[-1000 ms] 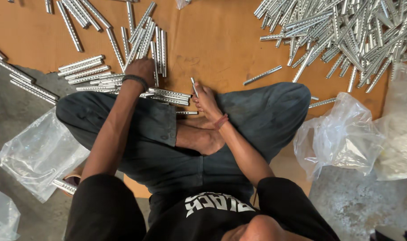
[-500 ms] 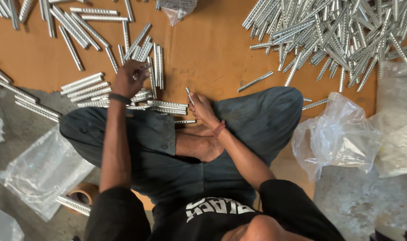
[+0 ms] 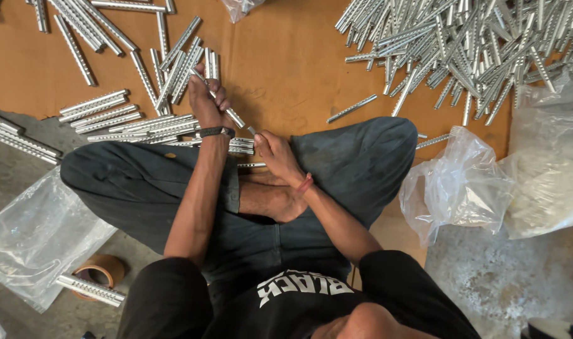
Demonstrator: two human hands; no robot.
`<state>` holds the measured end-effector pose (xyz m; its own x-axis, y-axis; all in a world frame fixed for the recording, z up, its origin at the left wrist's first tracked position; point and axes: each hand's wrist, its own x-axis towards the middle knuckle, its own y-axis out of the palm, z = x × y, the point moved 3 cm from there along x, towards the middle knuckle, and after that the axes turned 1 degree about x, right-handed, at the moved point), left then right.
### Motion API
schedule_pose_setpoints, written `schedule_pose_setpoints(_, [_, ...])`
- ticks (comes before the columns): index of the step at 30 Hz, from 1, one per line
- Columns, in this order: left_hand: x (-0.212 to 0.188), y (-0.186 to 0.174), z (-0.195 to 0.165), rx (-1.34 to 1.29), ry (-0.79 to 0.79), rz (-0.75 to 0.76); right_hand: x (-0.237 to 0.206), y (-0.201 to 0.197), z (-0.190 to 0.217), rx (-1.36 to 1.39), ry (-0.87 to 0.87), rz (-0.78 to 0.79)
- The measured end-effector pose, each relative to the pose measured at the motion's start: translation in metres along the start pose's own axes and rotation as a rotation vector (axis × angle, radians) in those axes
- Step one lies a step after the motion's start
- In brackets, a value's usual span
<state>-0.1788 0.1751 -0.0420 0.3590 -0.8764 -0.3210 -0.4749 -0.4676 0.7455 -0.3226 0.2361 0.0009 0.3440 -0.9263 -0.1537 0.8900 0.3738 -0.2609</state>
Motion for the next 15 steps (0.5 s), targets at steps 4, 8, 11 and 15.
schedule_pose_setpoints(4, [-0.004,-0.001,0.008,0.129,0.101,-0.047,-0.001,0.002,0.009,-0.301,-0.091,-0.12])
schedule_pose_setpoints(8, [-0.012,0.005,0.016,0.149,0.168,-0.082,-0.004,0.01,-0.003,-0.619,-0.061,-0.18])
schedule_pose_setpoints(11, [-0.013,0.003,0.022,0.006,0.031,-0.042,-0.002,0.014,-0.024,-0.391,-0.056,-0.123])
schedule_pose_setpoints(15, [-0.009,-0.008,0.033,-0.117,-0.212,0.243,-0.002,0.027,-0.061,0.659,0.338,0.266])
